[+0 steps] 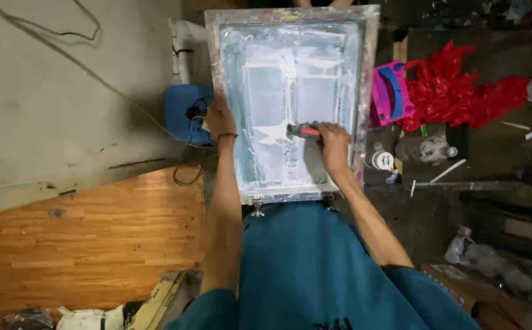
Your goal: The person uses a scraper to spread a white paste evenly across a rectangular screen frame. They repeatedly move the scraper back and forth over the surface, ensuring full coverage while another person works nearby.
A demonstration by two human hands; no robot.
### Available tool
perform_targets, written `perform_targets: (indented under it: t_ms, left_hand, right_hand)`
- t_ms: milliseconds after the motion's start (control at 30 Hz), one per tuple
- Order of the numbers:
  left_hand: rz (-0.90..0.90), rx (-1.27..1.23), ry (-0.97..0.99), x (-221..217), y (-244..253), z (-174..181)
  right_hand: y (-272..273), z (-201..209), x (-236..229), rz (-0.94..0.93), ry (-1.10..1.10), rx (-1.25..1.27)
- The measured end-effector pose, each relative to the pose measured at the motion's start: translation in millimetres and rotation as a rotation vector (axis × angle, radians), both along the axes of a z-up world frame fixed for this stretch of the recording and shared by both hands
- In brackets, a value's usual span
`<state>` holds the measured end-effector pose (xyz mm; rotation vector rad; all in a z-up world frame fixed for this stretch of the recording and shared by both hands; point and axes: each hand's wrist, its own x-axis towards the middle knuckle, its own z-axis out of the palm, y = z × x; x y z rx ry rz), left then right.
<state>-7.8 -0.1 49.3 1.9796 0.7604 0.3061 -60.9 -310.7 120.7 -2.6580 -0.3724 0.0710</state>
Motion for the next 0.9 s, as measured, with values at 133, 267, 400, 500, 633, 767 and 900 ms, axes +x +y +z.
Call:
perform_targets:
  t_ms: [133, 267, 400, 500, 633, 767, 900]
  left_hand:
    - [0.024, -0.046, -0.046, -19.3, 3.0, 25.8]
    - [0.013, 0.041, -0.21, -38.2, -4.7, 57.7]
    - [-0.005, -0.063, -0.252, -60.9, -12.9, 97.1]
    - [0.003, -0.103, -0.254, -63.6, -15.0, 108.2]
    - [0.02, -0.089, -0.281, -65.3, -14.0, 107.0]
    - [-0.002, -0.086, -0.279, -69.9, -14.9, 110.0]
    - [0.009, -0.07, -0.312, -69.7, -17.0, 105.3]
  right_hand:
    - [23.2, 33.2, -27.8, 0.06, -0.026, -0.025]
    - [67.1, 62.4, -51.3, 0.136, -0.138, -0.06]
    - [98.2, 65.4, -74.4, 0.188, -0.181, -0.134]
    - [101.5, 56.5, -71.4, 0.198, -0.184, -0.118]
    - [102.5, 61.2, -61.1, 0.225, -0.16, -0.101]
    - [99.2, 61.7, -46.8, 0.221, -0.151, -0.079]
    - [112.8, 88.2, 0.7, 0.229, -0.294, -0.069]
